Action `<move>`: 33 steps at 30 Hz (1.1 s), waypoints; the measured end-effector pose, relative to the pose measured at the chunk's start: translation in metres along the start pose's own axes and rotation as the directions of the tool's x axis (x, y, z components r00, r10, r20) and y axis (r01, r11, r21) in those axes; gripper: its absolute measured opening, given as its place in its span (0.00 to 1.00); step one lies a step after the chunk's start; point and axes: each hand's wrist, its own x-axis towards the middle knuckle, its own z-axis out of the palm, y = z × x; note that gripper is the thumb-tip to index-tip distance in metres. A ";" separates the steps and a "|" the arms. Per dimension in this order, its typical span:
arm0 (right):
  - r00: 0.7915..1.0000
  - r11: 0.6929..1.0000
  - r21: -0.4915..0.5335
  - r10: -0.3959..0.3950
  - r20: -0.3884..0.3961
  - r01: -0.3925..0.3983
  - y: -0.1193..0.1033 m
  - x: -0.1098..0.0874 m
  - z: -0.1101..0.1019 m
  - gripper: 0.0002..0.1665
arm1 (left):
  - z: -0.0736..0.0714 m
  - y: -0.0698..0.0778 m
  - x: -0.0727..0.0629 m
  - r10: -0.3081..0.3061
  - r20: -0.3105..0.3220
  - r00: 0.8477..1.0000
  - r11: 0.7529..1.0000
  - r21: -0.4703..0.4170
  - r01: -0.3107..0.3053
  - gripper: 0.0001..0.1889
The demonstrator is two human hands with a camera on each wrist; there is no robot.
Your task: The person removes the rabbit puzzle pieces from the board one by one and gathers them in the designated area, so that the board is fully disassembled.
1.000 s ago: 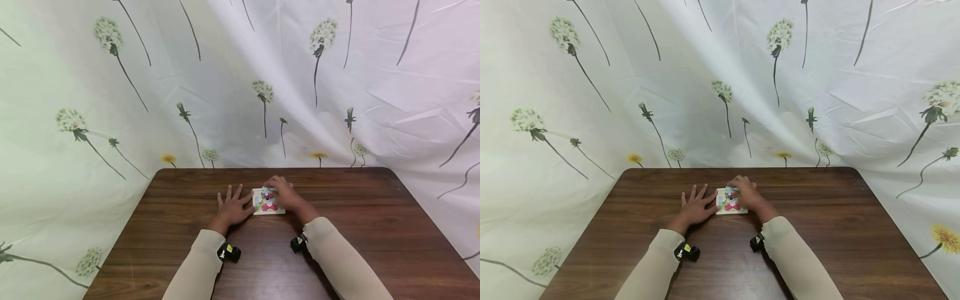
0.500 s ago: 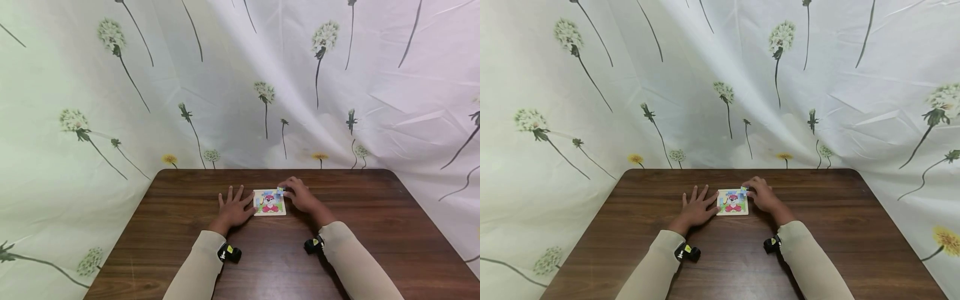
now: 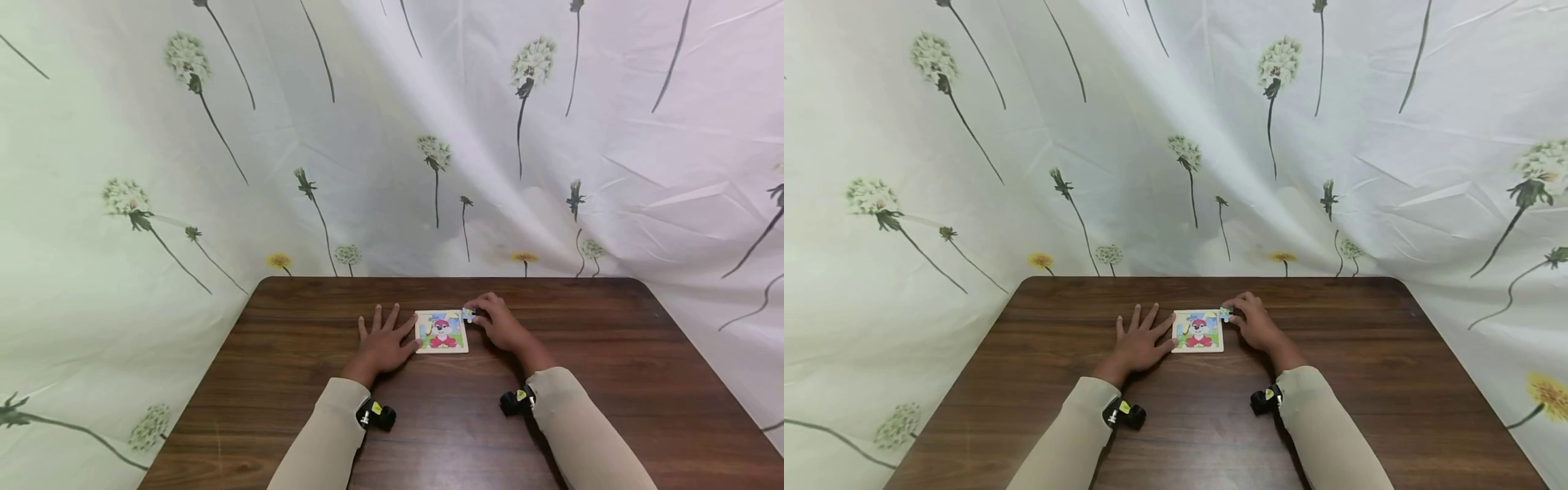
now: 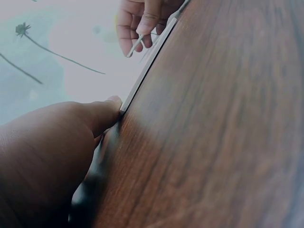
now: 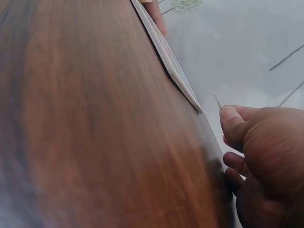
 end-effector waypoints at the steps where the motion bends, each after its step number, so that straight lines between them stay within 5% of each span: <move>1: 1.000 1.000 -0.001 -0.002 -0.004 0.002 0.000 0.000 0.000 0.17 | 0.000 0.000 0.000 -0.001 -0.002 1.000 1.000 0.002 0.001 0.36; 14: 0.999 0.999 -0.016 0.042 -0.003 -0.042 0.006 0.000 0.000 0.17 | 0.003 -0.003 0.003 -0.004 -0.017 1.000 1.000 0.019 0.004 0.37; 33: 0.999 0.994 -0.107 -0.030 -0.011 0.029 0.007 -0.003 0.002 0.20 | 0.003 0.000 0.000 0.007 -0.026 1.000 1.000 0.023 -0.007 0.36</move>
